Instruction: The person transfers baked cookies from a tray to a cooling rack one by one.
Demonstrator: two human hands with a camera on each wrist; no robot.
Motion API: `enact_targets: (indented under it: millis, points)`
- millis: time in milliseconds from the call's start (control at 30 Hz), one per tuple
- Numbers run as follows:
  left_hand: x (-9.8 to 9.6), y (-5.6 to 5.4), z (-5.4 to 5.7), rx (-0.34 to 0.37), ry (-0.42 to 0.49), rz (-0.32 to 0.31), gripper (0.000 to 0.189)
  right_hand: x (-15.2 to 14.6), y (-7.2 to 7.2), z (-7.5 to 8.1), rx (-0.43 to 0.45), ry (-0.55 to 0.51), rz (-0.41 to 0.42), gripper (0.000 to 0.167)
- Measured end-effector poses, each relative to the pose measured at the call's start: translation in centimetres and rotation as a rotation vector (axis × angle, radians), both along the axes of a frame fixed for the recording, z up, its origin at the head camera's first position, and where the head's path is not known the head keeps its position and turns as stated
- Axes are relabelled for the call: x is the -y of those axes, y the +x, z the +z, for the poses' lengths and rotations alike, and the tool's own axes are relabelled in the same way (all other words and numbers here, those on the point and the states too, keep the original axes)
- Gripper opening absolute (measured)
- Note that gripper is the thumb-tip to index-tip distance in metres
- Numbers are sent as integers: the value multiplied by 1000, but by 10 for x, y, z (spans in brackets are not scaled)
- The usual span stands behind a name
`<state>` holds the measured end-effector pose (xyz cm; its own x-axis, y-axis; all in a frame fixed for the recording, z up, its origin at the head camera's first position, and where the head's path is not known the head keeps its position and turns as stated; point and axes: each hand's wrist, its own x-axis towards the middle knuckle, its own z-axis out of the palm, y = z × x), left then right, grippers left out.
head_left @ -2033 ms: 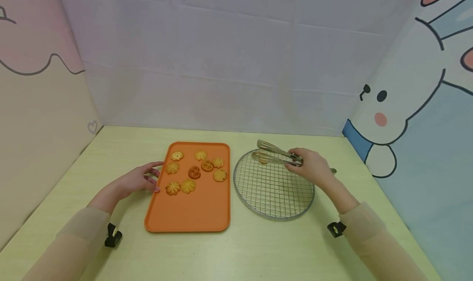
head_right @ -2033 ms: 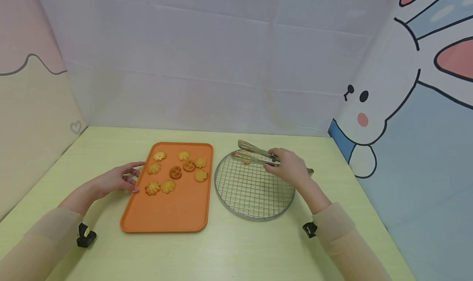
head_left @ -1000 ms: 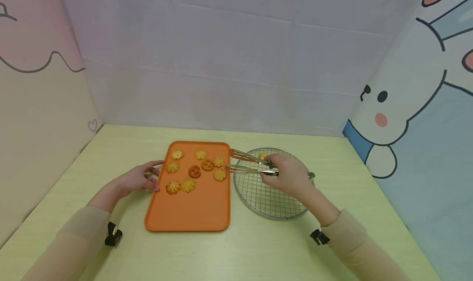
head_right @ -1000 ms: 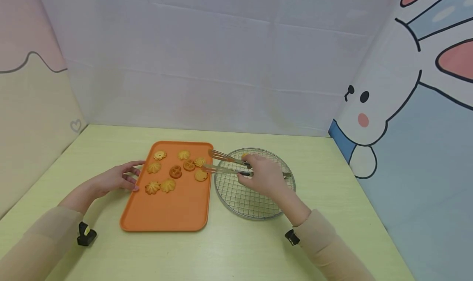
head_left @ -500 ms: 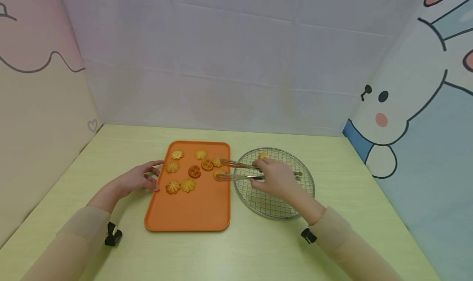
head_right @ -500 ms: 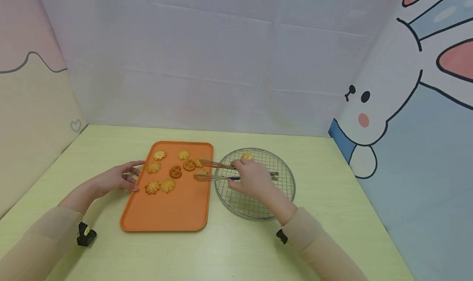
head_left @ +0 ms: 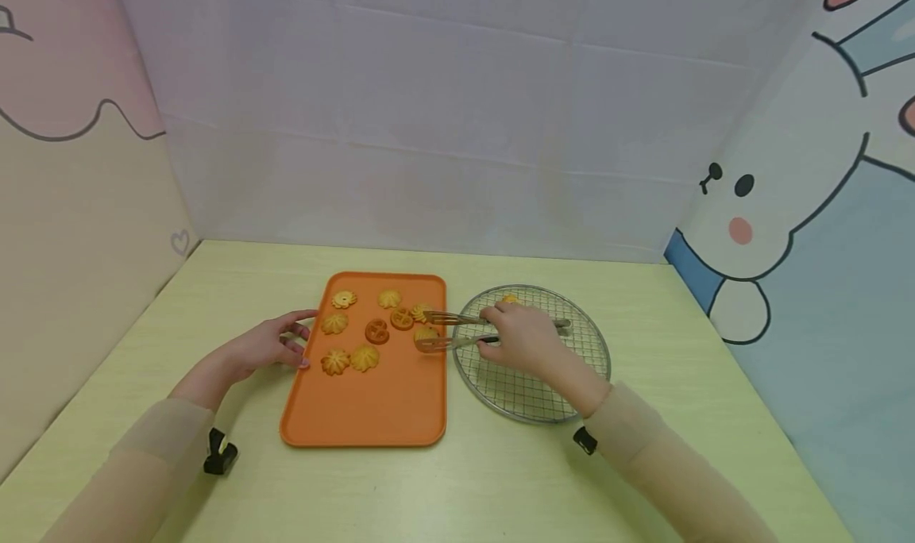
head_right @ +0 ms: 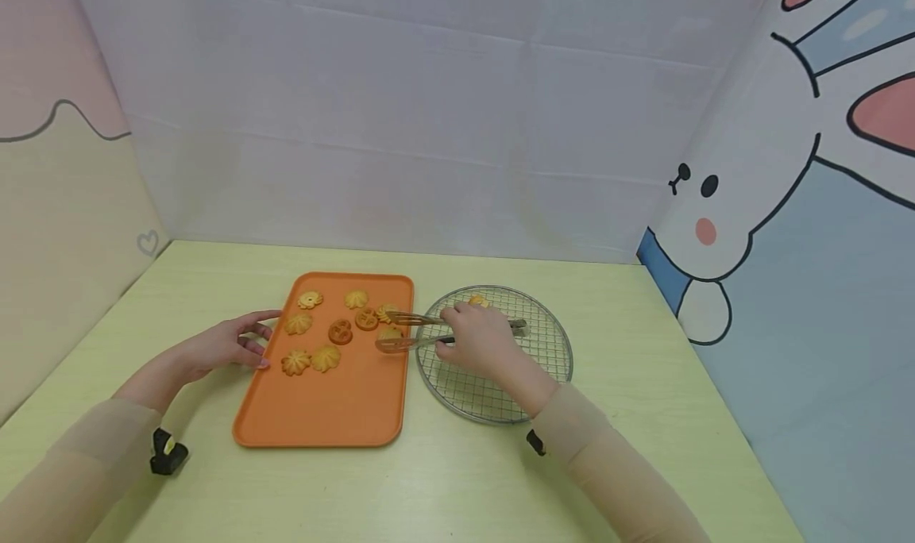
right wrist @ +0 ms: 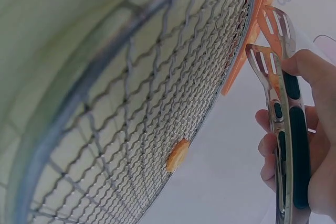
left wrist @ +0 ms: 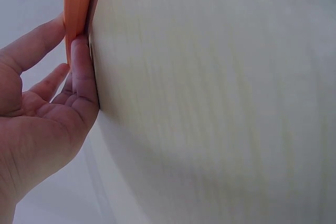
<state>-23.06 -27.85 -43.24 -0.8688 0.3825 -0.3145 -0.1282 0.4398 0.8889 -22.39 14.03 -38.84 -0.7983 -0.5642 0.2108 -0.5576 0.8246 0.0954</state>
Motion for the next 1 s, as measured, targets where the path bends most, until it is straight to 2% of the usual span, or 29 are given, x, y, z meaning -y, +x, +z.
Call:
enact_targets:
  millis: [100, 433, 867, 1000]
  points:
    - [0, 0, 0, 3, 3, -3, 90, 2, -3, 1, 4, 26, 3, 41]
    - [-3, 1, 3, 3, 15, -9, 90, 7, -9, 3, 20, 19, 25, 38]
    - [-1, -1, 2, 13, -7, 5, 90, 11, -8, 7, 72, 63, 8, 36]
    - [0, -1, 1, 14, -8, 7, 90, 11, -8, 6, 61, 66, 10, 35]
